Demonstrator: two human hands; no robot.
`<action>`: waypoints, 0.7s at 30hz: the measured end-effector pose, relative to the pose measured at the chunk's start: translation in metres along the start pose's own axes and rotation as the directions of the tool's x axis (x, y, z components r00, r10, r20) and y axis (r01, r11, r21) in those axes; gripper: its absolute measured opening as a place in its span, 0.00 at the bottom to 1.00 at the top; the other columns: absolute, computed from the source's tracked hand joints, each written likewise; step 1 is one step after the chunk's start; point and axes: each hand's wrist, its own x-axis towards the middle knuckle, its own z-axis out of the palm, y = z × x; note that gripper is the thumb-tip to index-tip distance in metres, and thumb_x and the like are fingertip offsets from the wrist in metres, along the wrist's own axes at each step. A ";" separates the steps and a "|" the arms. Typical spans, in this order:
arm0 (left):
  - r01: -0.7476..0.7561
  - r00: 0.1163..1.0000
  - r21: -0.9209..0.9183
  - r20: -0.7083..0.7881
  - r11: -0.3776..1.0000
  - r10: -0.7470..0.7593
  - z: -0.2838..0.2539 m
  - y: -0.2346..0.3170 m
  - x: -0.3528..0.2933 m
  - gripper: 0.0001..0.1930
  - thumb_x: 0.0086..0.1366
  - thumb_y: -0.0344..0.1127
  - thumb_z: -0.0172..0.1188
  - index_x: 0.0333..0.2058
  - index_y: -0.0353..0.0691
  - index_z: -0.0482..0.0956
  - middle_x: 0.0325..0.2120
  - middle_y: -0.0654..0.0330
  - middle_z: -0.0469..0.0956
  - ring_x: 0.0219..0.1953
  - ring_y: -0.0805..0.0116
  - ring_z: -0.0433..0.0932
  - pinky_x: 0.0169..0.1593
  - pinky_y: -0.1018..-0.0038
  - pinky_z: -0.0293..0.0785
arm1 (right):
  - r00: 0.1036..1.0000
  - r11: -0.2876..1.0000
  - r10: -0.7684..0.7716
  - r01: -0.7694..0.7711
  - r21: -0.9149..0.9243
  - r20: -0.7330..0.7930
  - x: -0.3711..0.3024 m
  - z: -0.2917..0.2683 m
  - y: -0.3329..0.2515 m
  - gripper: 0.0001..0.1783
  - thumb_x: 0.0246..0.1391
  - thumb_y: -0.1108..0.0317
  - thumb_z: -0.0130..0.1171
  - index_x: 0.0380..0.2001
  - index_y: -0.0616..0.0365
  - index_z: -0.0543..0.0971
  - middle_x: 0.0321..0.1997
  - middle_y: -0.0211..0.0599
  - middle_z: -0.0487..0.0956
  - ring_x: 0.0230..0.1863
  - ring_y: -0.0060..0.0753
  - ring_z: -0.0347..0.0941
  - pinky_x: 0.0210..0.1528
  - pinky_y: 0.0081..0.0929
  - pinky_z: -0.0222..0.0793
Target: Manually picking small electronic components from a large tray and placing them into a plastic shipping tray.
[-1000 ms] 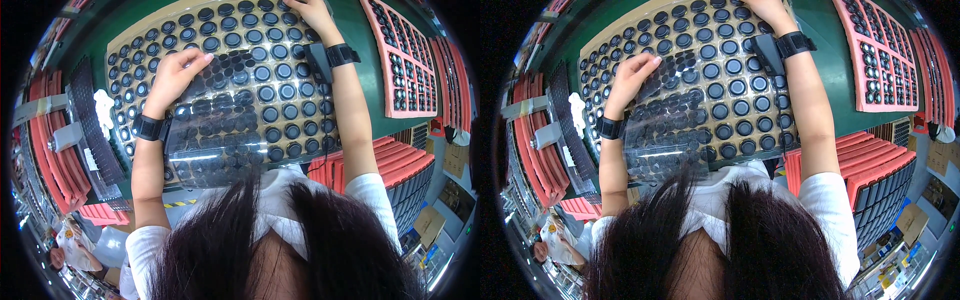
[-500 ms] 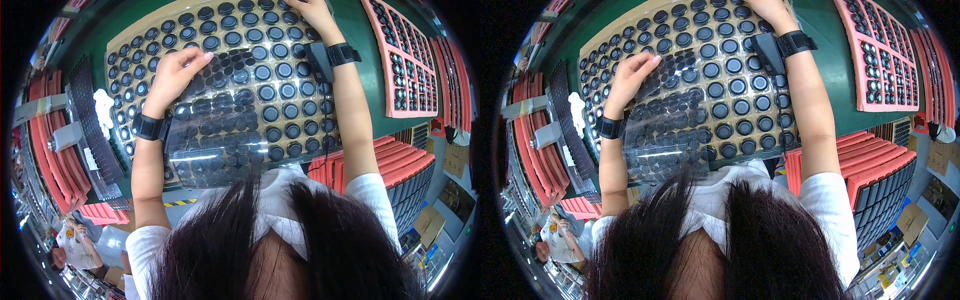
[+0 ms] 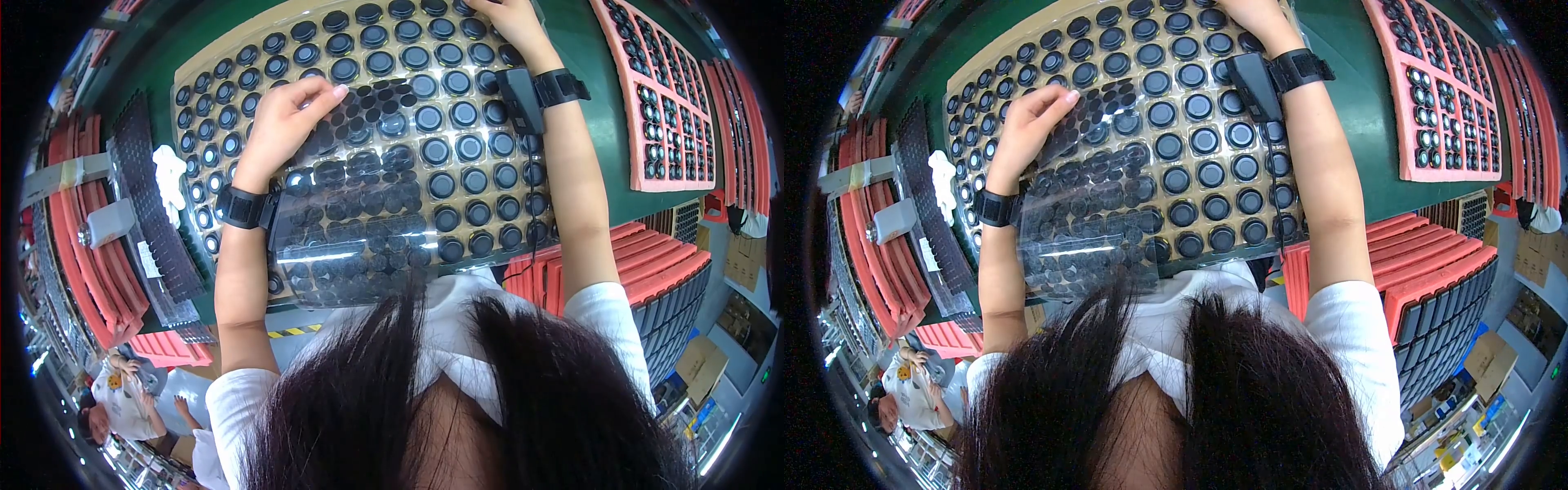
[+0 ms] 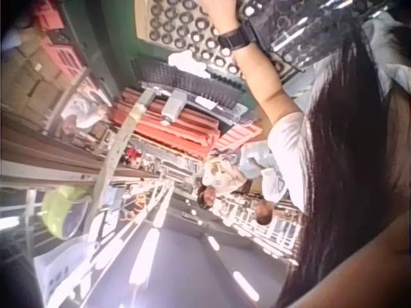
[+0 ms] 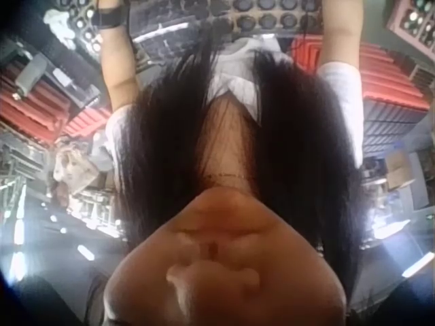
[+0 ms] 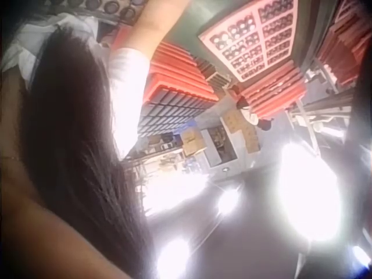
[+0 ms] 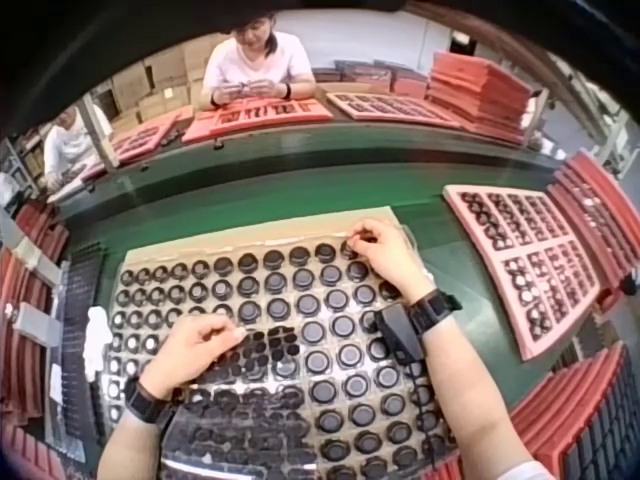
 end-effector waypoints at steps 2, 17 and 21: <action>0.003 1.000 0.000 0.003 1.000 -0.003 0.000 0.000 0.000 0.15 0.59 0.44 0.55 0.23 0.37 0.75 0.14 0.68 0.69 0.18 0.81 0.64 0.24 0.82 0.58 | 1.000 1.000 0.003 -0.003 0.011 0.000 0.000 0.000 0.000 0.04 0.48 0.73 0.55 0.30 0.60 0.75 0.25 0.28 0.75 0.29 0.19 0.69 0.32 0.16 0.65; -0.001 1.000 -0.014 0.002 1.000 0.001 0.000 -0.002 0.000 0.15 0.59 0.44 0.55 0.24 0.36 0.75 0.13 0.68 0.66 0.18 0.81 0.62 0.23 0.82 0.57 | 0.998 0.997 0.068 -0.068 -0.028 0.012 -0.002 -0.001 -0.009 0.04 0.48 0.72 0.55 0.29 0.59 0.75 0.26 0.28 0.75 0.28 0.18 0.69 0.31 0.16 0.65; -0.006 1.000 -0.026 0.001 1.000 0.006 0.001 -0.003 0.001 0.15 0.59 0.44 0.55 0.24 0.36 0.75 0.13 0.69 0.66 0.18 0.81 0.61 0.23 0.82 0.56 | 1.000 0.999 0.025 -0.025 -0.022 -0.003 0.000 -0.001 0.000 0.05 0.48 0.72 0.55 0.30 0.59 0.76 0.26 0.28 0.75 0.29 0.18 0.69 0.31 0.16 0.65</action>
